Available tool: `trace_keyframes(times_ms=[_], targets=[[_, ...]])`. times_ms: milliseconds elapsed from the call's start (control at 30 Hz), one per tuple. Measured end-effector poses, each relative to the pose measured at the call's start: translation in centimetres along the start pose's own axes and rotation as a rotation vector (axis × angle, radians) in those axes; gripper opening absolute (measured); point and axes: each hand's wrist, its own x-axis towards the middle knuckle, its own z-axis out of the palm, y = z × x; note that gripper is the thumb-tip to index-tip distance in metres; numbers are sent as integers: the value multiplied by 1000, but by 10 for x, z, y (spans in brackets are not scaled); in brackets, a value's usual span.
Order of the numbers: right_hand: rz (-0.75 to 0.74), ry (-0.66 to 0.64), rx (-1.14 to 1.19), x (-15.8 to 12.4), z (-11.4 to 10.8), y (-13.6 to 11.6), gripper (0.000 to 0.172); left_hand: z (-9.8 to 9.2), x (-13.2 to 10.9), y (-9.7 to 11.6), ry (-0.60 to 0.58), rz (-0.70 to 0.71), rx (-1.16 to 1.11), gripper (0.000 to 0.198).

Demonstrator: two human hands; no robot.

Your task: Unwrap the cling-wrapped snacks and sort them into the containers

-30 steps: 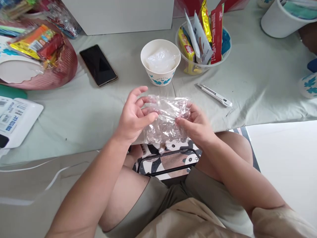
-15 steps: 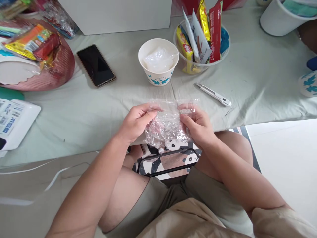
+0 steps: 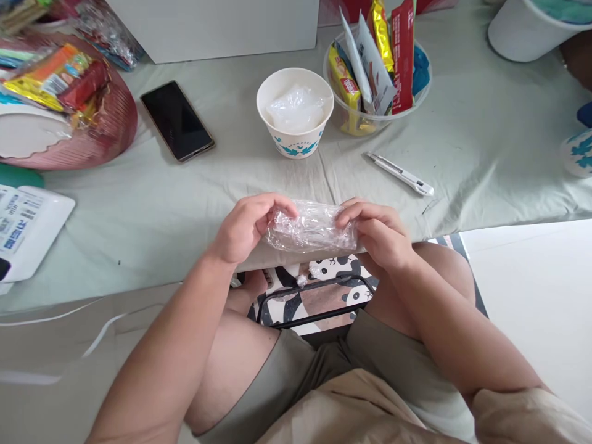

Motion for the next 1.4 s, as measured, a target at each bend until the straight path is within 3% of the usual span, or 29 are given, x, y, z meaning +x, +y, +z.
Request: trace_keyframes(times_ms=[133,233,300,400,467,533,633,700,800,1000,1133,1267,1400], targets=[[-89,-60,-298,1,5,-4,27,4,1,1,111,-28,290,12],[-164,71,-388,0,7,-5,30,7,-1,2,91,-49,275,23],[-122,125,-221,0,7,-6,23,9,-2,4,39,-62,176,38],[127,-92,66,0,9,-7,35,13,-3,8,-18,-101,-1,69],[256,-256,81,-1,13,-7,33,18,-3,9,36,-109,-118,89],[277,-264,76,-2,18,-6,29,24,0,7,88,-111,-252,94],[209,-121,106,-3,22,-2,25,33,3,3,-40,-170,-329,67],[178,-61,45,-4,22,1,24,38,4,-1,-111,-199,-181,44],[150,-43,-76,-5,20,3,23,41,3,-3,-59,-185,39,24],[150,-88,98,-8,16,0,19,33,2,0,-33,-121,-167,16],[197,-184,204,-11,13,-2,35,29,5,3,-87,-219,-325,29],[172,-78,-23,-8,18,-3,25,33,4,4,-40,-171,-131,23],[150,39,67,-7,25,-2,48,37,3,4,-6,-70,-128,32]])
